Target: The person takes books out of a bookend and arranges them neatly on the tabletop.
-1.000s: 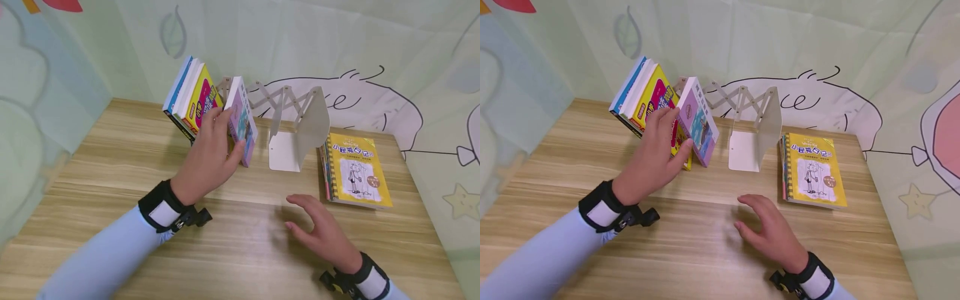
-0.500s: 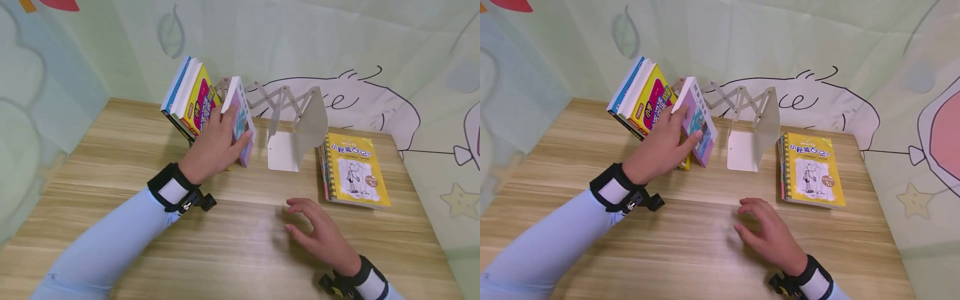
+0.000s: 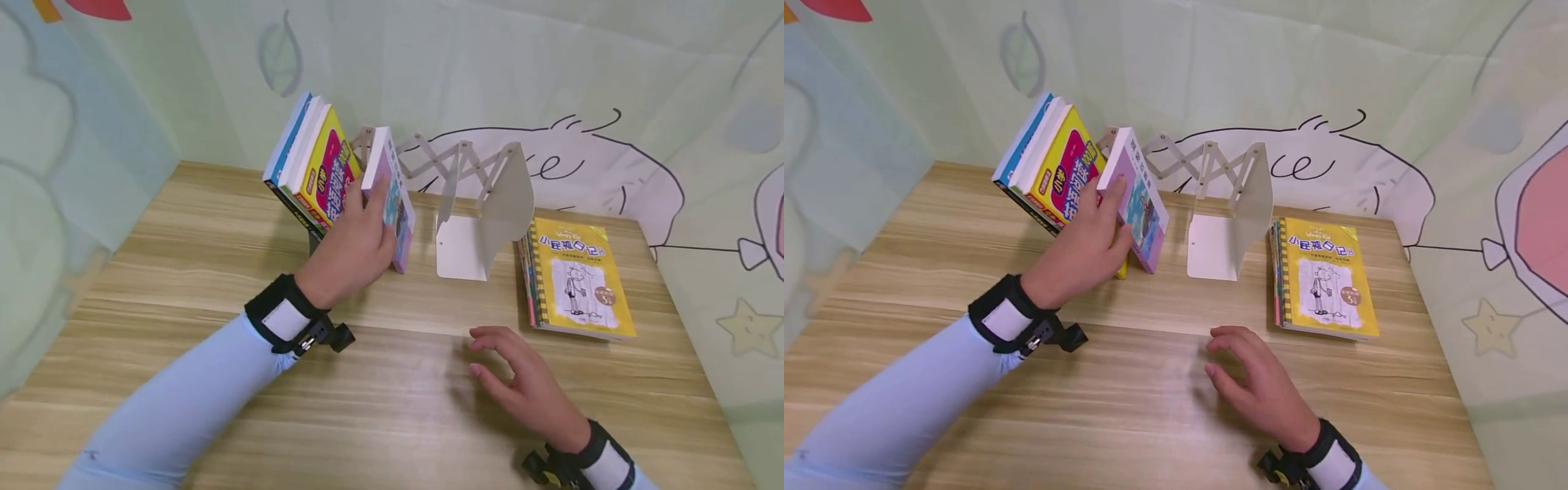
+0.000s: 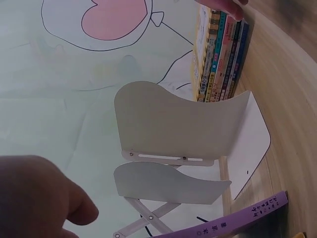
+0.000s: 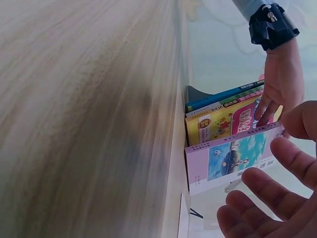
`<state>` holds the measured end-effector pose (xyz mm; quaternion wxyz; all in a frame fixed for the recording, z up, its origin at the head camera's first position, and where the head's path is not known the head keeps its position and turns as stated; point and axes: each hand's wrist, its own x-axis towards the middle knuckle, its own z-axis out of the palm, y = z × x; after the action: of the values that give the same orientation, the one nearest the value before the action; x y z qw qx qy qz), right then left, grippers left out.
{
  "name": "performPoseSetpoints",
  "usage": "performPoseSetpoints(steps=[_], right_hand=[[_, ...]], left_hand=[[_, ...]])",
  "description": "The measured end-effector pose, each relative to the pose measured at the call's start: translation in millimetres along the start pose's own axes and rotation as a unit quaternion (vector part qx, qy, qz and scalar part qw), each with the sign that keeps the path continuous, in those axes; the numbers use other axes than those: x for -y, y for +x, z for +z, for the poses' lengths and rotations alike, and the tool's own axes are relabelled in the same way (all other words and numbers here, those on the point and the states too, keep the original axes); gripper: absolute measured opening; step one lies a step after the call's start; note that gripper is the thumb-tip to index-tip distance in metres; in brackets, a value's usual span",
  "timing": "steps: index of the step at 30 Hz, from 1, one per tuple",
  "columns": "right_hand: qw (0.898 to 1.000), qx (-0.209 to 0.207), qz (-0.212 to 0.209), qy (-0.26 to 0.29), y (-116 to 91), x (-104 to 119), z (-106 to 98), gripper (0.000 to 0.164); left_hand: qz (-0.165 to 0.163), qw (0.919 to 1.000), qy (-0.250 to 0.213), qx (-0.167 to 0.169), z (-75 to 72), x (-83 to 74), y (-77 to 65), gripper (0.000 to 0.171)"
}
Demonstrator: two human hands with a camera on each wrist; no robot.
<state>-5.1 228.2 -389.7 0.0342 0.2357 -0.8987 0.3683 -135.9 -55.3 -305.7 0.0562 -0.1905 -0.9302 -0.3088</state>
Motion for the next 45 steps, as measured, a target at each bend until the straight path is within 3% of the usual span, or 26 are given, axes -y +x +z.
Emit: performPoseSetpoints(steps=[6, 15, 21, 33, 41, 45], right_hand=[[1.000, -0.005, -0.005, 0.001, -2, -2, 1, 0.027], [1.000, -0.011, -0.016, 0.014, -4, -4, 1, 0.021], [1.000, -0.008, -0.023, 0.015, -3, -5, 3, 0.021], [1.000, -0.017, -0.013, 0.018, -3, -6, 2, 0.021], [1.000, -0.014, 0.018, 0.014, -4, -7, -3, 0.020], [0.999, -0.017, 0.028, 0.016, -4, -7, -5, 0.026]], left_hand=[[-0.019, 0.9988, -0.027, 0.036, 4.2, 3.5, -2.0, 0.069], [-0.007, 0.9953, -0.088, 0.039, 7.9, 5.2, -5.4, 0.090], [-0.001, 0.9896, -0.144, 0.008, 12.9, 6.5, -15.6, 0.087], [0.038, 0.9798, -0.187, -0.060, 6.4, -3.8, -42.2, 0.080], [0.094, 0.9753, -0.166, -0.113, 1.6, -6.2, -66.3, 0.064], [0.118, 0.9677, -0.198, -0.103, 0.0, -8.5, -78.2, 0.059]])
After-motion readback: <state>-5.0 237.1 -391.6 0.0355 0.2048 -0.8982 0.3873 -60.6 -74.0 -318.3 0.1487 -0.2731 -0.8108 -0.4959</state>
